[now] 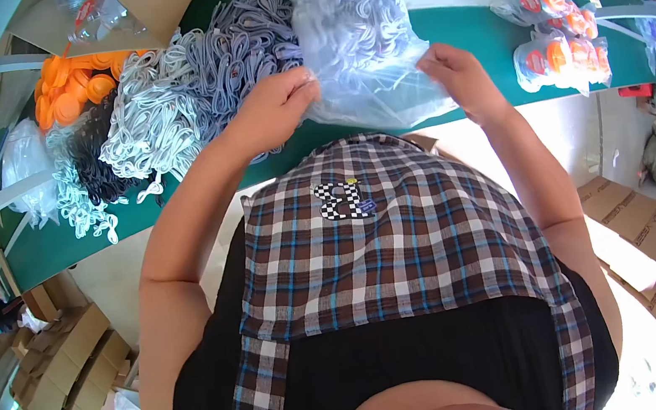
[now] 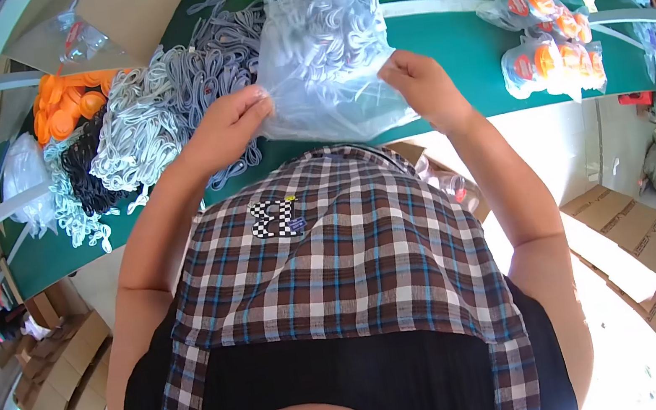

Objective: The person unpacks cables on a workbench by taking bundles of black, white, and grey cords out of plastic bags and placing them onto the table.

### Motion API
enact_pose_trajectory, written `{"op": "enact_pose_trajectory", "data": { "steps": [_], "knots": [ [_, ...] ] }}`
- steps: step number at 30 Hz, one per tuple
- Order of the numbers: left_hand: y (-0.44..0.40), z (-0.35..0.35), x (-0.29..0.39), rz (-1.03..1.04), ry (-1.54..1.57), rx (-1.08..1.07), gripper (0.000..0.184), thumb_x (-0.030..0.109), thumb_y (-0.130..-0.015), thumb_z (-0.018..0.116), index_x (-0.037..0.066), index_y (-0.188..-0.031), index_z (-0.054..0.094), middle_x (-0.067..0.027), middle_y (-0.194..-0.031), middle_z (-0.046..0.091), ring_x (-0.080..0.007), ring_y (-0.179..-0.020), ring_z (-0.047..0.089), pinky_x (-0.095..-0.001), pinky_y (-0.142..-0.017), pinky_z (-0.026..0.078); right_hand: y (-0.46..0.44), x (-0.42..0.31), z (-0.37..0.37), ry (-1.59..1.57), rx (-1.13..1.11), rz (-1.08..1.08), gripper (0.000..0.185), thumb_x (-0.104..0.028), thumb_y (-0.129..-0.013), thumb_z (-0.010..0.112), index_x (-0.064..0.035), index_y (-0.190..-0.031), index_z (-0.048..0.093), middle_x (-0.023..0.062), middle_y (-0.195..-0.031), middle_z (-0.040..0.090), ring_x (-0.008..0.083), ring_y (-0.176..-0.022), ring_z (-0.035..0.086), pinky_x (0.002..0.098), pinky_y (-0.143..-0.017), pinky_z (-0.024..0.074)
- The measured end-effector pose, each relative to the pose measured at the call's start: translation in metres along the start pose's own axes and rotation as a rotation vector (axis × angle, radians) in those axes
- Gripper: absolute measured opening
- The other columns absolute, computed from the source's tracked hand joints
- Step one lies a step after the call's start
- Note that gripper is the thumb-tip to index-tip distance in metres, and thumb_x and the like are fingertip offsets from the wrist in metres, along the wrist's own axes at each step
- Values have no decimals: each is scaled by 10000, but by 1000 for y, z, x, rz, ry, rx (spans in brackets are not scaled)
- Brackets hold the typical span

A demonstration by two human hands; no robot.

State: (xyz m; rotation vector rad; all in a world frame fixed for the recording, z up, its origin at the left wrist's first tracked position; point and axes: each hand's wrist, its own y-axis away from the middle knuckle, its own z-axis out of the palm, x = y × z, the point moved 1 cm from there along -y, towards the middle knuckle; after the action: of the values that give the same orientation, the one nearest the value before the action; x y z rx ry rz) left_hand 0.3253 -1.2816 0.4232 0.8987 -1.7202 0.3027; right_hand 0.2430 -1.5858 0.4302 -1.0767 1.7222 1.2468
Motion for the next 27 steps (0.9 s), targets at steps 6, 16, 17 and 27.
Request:
{"op": "enact_pose_trajectory", "data": {
  "steps": [6, 16, 17, 27],
  "knots": [
    [1, 1, -16, 38, -24, -27, 183, 182, -941, 527, 35, -855, 592, -24, -679, 553, -154, -600, 453, -296, -595, 389, 9, 18, 20, 11, 120, 119, 155, -152, -947, 593, -18, -911, 663, 3, -770, 583, 81, -674, 465, 214, -609, 380],
    [54, -7, 13, -24, -43, -288, 191, 160, -961, 527, 25, -831, 567, -11, -762, 567, -122, -670, 456, -269, -636, 387, 72, 6, 30, 84, -384, 50, 157, -145, -962, 589, -40, -916, 696, -17, -781, 602, 73, -675, 463, 216, -648, 402],
    [64, -4, 12, -30, -47, -279, 191, 160, -961, 527, 25, -831, 567, -11, -762, 567, -122, -670, 456, -269, -636, 387, 77, 8, 32, 82, -393, 44, 157, -145, -962, 589, -40, -916, 696, -17, -781, 602, 73, -675, 463, 216, -648, 402],
    [96, 14, -9, 13, 320, 140, 130, 141, -923, 543, 30, -911, 608, -80, -1005, 611, -159, -879, 544, -257, -838, 437, 59, 22, 46, 64, -468, 48, 143, -160, -957, 607, -50, -937, 696, -14, -823, 626, 116, -725, 529, 231, -739, 432]
  ]
}}
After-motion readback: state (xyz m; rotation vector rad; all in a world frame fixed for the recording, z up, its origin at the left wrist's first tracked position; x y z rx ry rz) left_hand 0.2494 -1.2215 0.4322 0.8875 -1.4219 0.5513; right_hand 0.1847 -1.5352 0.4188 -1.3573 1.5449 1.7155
